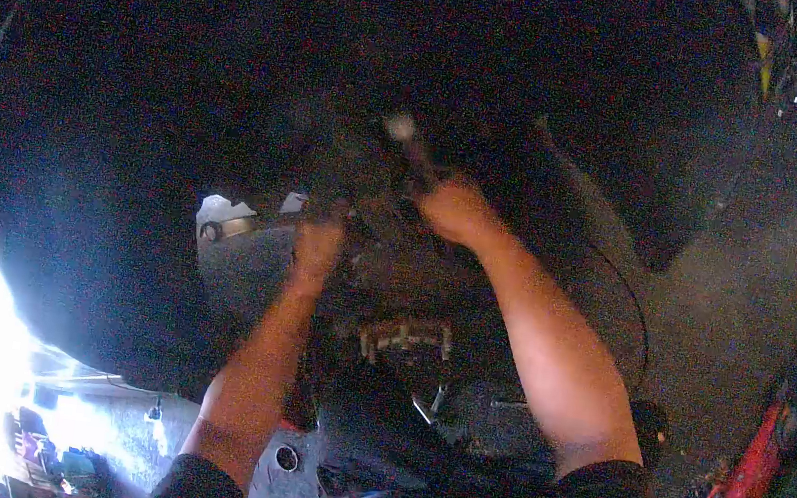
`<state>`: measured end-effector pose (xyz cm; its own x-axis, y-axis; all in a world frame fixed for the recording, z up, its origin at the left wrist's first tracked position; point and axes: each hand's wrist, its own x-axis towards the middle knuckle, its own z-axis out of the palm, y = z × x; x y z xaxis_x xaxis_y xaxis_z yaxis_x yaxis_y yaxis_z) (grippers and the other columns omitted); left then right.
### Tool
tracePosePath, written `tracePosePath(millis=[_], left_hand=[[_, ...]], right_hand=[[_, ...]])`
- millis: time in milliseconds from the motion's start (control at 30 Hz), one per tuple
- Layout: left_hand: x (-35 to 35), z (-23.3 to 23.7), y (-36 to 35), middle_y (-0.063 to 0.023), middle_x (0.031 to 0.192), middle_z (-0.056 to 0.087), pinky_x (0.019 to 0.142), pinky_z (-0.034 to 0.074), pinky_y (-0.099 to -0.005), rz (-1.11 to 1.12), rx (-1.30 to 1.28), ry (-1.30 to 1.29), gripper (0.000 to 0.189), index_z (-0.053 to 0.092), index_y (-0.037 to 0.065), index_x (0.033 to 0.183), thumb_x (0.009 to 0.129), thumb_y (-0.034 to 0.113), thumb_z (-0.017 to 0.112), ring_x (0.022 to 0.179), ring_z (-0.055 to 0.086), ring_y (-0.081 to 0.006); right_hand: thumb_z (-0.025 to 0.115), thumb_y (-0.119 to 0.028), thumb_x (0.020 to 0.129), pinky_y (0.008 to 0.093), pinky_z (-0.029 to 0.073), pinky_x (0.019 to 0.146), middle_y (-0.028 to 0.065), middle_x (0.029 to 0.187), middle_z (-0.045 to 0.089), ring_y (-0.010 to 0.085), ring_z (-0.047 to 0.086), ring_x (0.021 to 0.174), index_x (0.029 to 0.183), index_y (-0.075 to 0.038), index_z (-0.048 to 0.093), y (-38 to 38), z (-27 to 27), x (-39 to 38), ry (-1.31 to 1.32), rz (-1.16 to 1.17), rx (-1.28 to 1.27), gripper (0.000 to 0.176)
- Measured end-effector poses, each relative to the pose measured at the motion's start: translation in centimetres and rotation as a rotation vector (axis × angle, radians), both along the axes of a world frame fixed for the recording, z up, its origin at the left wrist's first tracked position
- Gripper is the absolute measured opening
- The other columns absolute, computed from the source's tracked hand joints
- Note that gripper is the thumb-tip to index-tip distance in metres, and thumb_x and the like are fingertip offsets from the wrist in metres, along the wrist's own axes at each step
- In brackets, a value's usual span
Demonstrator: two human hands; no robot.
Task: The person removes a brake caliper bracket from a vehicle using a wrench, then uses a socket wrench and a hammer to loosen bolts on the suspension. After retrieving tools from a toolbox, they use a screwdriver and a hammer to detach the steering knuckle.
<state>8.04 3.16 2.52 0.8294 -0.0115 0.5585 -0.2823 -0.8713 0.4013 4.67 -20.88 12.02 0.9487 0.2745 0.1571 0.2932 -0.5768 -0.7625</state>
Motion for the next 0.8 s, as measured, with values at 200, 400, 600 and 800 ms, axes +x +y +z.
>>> tracePosePath(millis=[200, 400, 600, 800], left_hand=[[-1.6, 2.1, -1.5, -0.0231, 0.104, 0.055, 0.083, 0.039, -0.0402, -0.104, -0.314, -0.031, 0.042, 0.051, 0.001, 0.11, 0.087, 0.035, 0.045, 0.096, 0.051, -0.0389], [-0.9, 0.4, -1.1, -0.0238, 0.107, 0.053, 0.086, 0.038, -0.0423, 0.046, -0.042, 0.056, 0.041, 0.048, 0.002, 0.115, 0.088, 0.034, 0.043, 0.099, 0.05, -0.0386], [-1.5, 0.9, -0.5, -0.0264, 0.112, 0.049, 0.096, 0.031, -0.0416, -0.006, 0.157, 0.399, 0.039, 0.042, 0.002, 0.12, 0.09, 0.026, 0.038, 0.107, 0.045, -0.0388], [-0.1, -0.7, 0.2, -0.0264, 0.124, 0.039, 0.099, 0.026, -0.0436, 0.008, 0.2, 0.353, 0.04, 0.038, 0.002, 0.124, 0.089, 0.02, 0.037, 0.112, 0.04, -0.0394]], right_hand=[[0.05, -0.015, 0.076, 0.0411, 0.042, 0.081, 0.022, 0.091, 0.059, 0.036, 0.056, 0.087, 0.09, 0.001, 0.06, 0.9, -2.4, 5.1, -0.37, 0.156, -0.751, 0.024], [0.047, -0.008, 0.076, 0.0407, 0.041, 0.084, 0.0198, 0.1, 0.055, 0.0347, 0.052, 0.096, 0.1, -0.002, 0.057, 1.7, -1.3, 3.9, 0.105, -0.141, -0.253, 0.027], [0.055, -0.016, 0.074, 0.0383, 0.04, 0.087, 0.018, 0.105, 0.054, 0.032, 0.047, 0.105, 0.106, -0.005, 0.055, 2.0, -5.5, 2.2, -0.368, -0.157, 0.029, 0.034], [0.066, -0.022, 0.068, 0.0387, 0.039, 0.087, 0.015, 0.1, 0.054, 0.0306, 0.044, 0.106, 0.087, -0.005, 0.059, 1.4, 1.4, -6.2, -0.431, -0.064, 0.077, 0.027]])
